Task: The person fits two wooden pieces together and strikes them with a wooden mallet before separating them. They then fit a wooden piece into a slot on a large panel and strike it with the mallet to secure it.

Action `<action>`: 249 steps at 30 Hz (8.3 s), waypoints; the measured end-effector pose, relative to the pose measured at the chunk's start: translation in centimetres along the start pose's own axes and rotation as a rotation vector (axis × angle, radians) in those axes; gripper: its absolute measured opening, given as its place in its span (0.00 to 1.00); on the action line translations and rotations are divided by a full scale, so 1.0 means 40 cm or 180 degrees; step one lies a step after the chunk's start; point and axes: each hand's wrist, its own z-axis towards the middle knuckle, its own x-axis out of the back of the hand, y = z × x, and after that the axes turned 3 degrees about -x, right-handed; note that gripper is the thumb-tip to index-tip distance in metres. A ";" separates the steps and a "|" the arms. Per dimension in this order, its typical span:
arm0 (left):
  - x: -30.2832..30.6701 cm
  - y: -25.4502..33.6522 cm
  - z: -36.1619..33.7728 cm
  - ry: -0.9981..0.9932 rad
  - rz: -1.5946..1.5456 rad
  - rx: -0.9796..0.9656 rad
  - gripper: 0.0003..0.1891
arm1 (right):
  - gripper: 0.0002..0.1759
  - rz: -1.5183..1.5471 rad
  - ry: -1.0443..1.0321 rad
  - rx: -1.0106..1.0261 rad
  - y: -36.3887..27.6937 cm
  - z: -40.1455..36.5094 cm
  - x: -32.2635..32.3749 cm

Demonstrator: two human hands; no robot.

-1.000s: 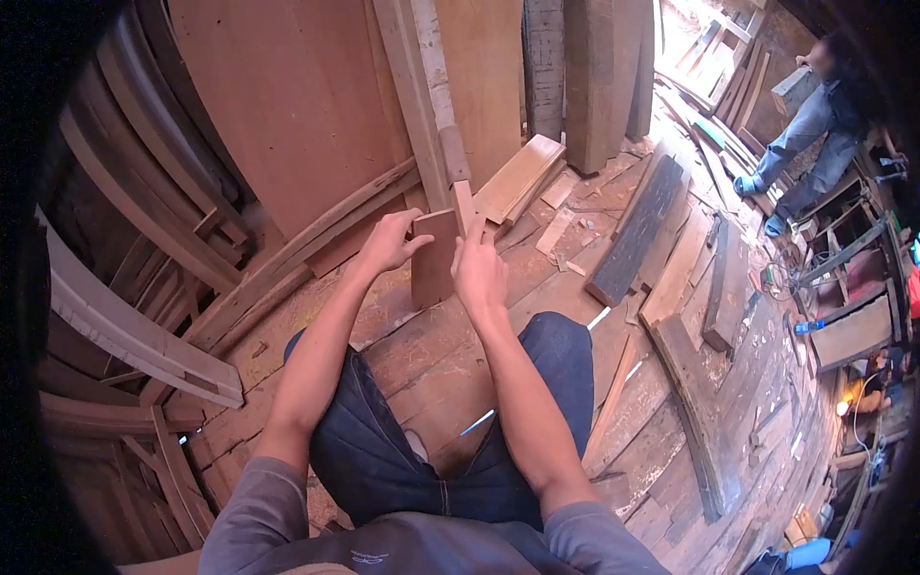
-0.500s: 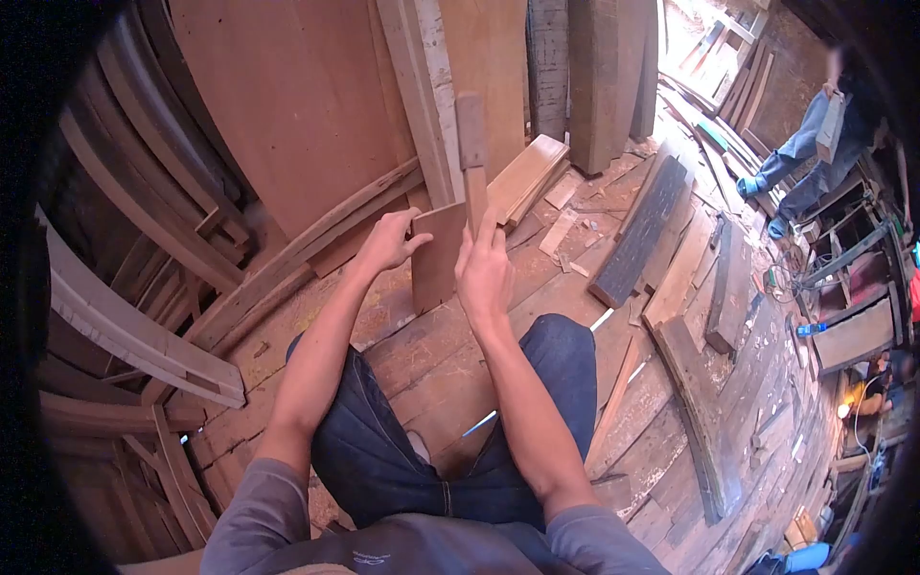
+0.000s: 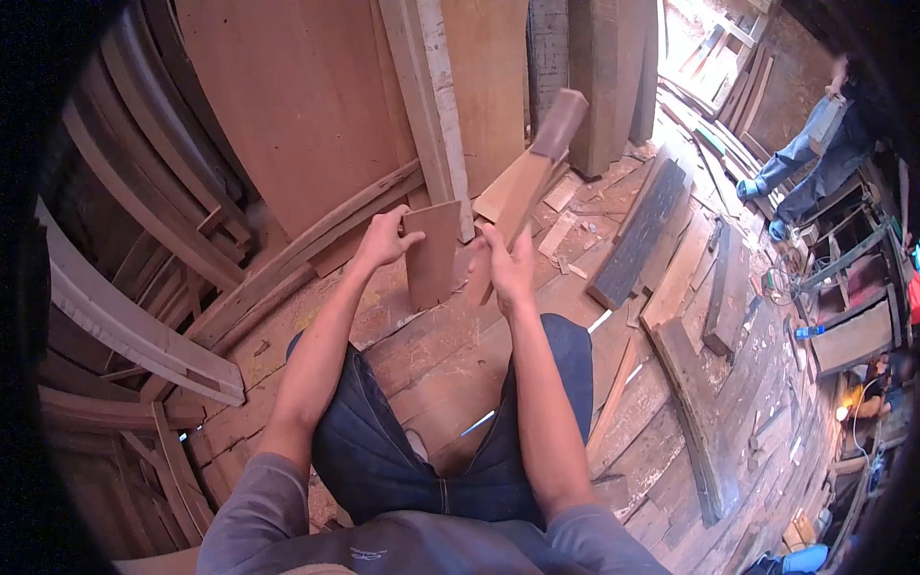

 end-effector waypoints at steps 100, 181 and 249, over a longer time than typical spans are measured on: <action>0.075 -0.144 0.052 0.2206 -0.2232 0.1751 0.37 | 0.19 -0.1475 0.1279 0.0181 0.308 -0.149 -0.149; 0.038 0.012 -0.011 0.3098 -0.0561 0.1465 0.27 | 0.20 -0.0169 0.0049 -0.0927 0.272 -0.118 -0.082; 0.263 -0.031 -0.151 0.1850 -0.1010 0.1799 0.12 | 0.14 -0.1432 -0.0667 -0.0597 0.442 -0.136 -0.111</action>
